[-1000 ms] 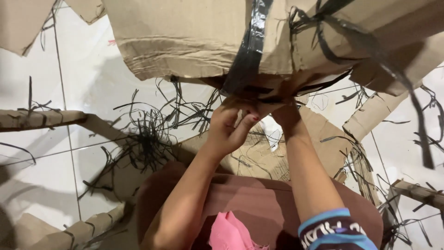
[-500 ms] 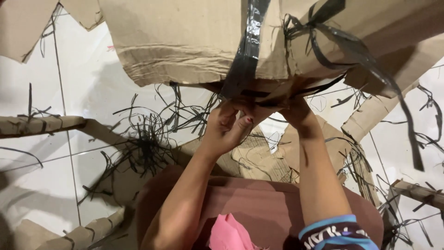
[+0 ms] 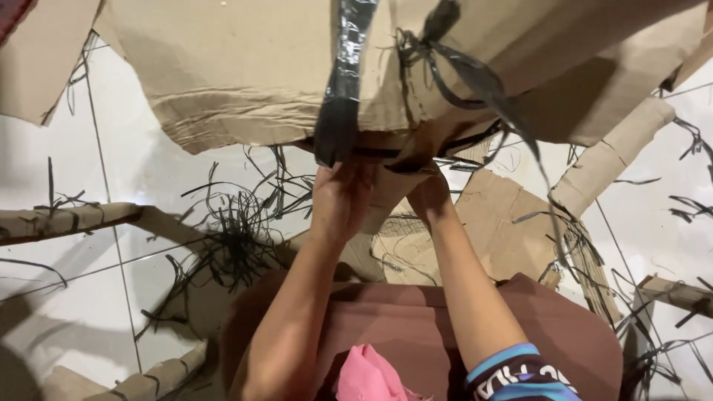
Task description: Wrapping chair legs with protective cardboard and securing them with plastic ties.
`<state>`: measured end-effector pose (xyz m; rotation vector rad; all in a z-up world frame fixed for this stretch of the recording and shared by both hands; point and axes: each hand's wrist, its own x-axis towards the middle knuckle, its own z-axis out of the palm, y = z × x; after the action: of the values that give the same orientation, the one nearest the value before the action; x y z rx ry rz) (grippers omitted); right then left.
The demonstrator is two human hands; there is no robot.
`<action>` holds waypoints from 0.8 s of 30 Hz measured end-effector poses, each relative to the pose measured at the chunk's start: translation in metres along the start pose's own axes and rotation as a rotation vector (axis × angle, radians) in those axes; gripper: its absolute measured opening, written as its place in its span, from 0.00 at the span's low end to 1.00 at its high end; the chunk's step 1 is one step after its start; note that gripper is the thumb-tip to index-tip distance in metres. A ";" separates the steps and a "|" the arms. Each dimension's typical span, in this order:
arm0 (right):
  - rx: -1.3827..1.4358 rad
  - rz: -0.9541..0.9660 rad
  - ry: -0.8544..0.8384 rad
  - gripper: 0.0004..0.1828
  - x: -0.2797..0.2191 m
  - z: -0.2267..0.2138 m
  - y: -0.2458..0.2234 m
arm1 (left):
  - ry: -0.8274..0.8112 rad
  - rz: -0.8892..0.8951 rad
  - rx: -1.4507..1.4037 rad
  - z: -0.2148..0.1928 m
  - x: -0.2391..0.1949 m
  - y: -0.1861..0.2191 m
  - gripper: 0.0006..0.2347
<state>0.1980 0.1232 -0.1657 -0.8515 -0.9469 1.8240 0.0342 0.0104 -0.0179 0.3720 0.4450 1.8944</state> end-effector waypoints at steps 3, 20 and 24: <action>0.345 0.011 0.017 0.14 0.008 -0.015 0.007 | 0.010 -0.067 -0.043 -0.013 0.008 -0.007 0.12; -0.436 -0.607 0.144 0.11 -0.139 0.080 -0.103 | 0.035 0.093 0.060 0.006 -0.010 -0.006 0.12; -0.491 -0.748 0.120 0.22 -0.131 0.136 -0.111 | -0.023 0.173 0.107 -0.022 -0.010 -0.033 0.04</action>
<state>0.1756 0.0035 0.0161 -0.7375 -1.4260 0.9046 0.0546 0.0086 -0.0534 0.5167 0.5134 2.0368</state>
